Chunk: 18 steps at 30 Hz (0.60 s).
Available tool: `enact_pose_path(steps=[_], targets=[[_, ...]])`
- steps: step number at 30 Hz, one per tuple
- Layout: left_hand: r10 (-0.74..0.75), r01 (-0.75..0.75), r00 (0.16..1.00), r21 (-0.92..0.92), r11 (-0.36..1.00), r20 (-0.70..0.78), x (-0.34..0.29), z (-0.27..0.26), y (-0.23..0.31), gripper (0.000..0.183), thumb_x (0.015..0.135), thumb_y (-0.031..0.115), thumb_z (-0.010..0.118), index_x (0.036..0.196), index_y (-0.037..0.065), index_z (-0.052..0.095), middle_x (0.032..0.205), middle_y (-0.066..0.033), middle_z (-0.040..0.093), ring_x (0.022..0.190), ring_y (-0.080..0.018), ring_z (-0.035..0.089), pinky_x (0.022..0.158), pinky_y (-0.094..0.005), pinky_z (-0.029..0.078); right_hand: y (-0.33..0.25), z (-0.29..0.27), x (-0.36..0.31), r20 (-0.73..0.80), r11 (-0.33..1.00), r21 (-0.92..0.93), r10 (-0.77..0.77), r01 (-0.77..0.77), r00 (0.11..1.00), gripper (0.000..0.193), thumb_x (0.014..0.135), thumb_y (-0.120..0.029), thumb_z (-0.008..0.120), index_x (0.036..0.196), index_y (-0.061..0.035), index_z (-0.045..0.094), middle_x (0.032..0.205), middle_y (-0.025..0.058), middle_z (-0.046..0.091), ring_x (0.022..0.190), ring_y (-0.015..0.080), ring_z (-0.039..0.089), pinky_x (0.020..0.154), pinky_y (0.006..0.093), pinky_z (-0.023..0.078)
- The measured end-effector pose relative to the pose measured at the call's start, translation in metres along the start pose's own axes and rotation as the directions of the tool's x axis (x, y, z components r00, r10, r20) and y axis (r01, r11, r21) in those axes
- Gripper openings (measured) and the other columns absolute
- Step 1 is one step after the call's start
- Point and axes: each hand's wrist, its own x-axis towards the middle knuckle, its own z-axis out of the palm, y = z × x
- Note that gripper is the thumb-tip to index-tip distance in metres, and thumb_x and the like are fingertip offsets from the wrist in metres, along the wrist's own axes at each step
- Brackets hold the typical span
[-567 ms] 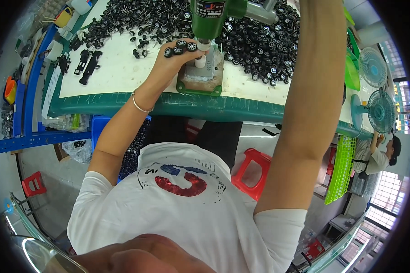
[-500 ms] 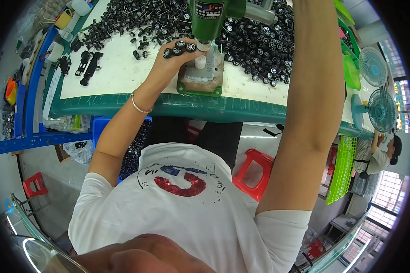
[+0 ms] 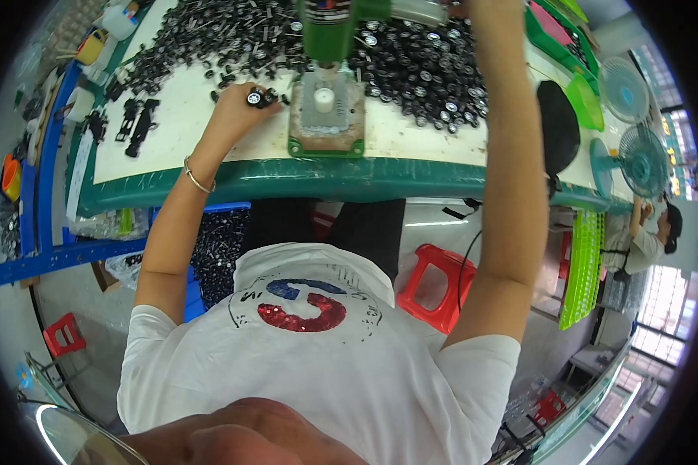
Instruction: The person assembles small plastic components and metal parts by hand, pressing them together using a manual press tool on a factory workbench.
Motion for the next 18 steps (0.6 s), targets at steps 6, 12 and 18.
enact_pose_path(steps=[6,12,18], targets=[[0.041,-0.044,0.993,-0.020,0.999,-0.110,0.000,0.001,-0.011,0.031,0.072,0.024,0.078,0.092,0.003,0.068,0.076,-0.0111,0.069,0.069,-0.0224,0.066,0.066,-0.0325,0.052,0.056,0.008,-0.087,-0.049,0.410,-0.909,0.067,-0.072,0.997,0.021,0.085,-0.023,0.066,0.102,-0.0112,0.068,0.085,0.0037,0.066,0.075,0.0184,0.063,0.069,0.0337,0.050],[-0.101,0.076,0.995,-0.626,0.776,-0.004,-0.009,-0.004,0.008,0.019,0.078,0.016,0.076,0.091,0.004,0.070,0.081,-0.0025,0.069,0.070,-0.0081,0.061,0.061,-0.0221,0.045,0.084,0.009,-0.129,0.127,0.054,-0.991,0.046,0.125,0.991,0.017,0.080,-0.010,0.067,0.096,-0.0099,0.066,0.091,0.0049,0.057,0.088,0.0248,0.059,0.073,0.0377,0.047],[-0.064,0.071,0.997,-0.857,0.510,0.045,-0.023,0.004,0.035,0.019,0.080,0.010,0.074,0.093,-0.003,0.069,0.087,-0.0088,0.071,0.078,-0.0131,0.065,0.069,-0.0239,0.049,0.099,0.001,-0.132,0.260,0.045,-0.964,-0.024,0.261,0.965,0.016,0.078,-0.008,0.067,0.095,-0.0096,0.065,0.093,0.0028,0.059,0.088,0.0248,0.057,0.076,0.0379,0.045]])
